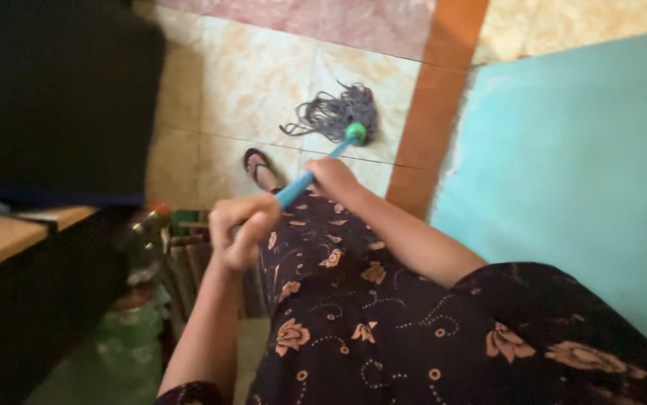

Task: The person mops the tiled floor of a home using a mop, moving through a hallway and into different rooms while navigating around a motorcycle and other household objects.

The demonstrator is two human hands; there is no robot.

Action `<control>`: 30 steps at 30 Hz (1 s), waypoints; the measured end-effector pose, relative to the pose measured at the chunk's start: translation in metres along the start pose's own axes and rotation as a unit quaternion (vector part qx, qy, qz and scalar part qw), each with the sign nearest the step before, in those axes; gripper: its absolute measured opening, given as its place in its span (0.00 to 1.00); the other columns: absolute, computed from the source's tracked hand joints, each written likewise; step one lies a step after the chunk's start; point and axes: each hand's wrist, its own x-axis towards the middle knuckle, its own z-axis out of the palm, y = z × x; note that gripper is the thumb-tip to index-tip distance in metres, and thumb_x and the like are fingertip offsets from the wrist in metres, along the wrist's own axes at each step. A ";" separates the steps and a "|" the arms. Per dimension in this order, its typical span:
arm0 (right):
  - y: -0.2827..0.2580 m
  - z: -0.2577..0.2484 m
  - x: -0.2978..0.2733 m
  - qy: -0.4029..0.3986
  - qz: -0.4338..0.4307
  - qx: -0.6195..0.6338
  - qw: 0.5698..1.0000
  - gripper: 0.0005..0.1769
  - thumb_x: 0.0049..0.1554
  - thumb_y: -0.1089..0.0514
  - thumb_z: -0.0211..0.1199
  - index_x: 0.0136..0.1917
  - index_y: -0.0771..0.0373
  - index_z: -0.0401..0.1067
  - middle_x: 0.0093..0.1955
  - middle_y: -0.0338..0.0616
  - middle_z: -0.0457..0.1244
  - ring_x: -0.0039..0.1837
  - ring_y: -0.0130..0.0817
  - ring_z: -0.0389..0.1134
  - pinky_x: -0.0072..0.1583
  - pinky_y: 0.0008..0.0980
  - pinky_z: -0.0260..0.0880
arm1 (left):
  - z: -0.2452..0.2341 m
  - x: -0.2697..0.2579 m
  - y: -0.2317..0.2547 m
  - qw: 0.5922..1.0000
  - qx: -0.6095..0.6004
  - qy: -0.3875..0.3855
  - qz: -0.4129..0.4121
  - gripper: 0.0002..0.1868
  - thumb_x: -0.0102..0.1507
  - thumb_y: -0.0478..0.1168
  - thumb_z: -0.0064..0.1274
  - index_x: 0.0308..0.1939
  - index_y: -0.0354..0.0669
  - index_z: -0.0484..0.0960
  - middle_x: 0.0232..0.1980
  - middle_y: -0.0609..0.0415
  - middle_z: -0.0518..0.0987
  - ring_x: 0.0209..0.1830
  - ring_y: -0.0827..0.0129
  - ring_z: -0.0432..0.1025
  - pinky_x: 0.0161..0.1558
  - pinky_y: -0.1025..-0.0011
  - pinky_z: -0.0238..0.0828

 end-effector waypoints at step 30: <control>-0.032 0.153 -0.089 -0.110 0.010 -0.051 0.993 0.07 0.54 0.58 0.58 0.37 0.59 0.75 0.37 0.57 0.65 0.42 0.53 0.71 0.45 0.50 0.69 | -0.003 -0.230 0.002 0.994 0.074 0.070 0.025 0.12 0.63 0.29 0.50 0.25 0.35 0.70 0.25 0.48 0.69 0.26 0.58 0.66 0.34 0.63 0.63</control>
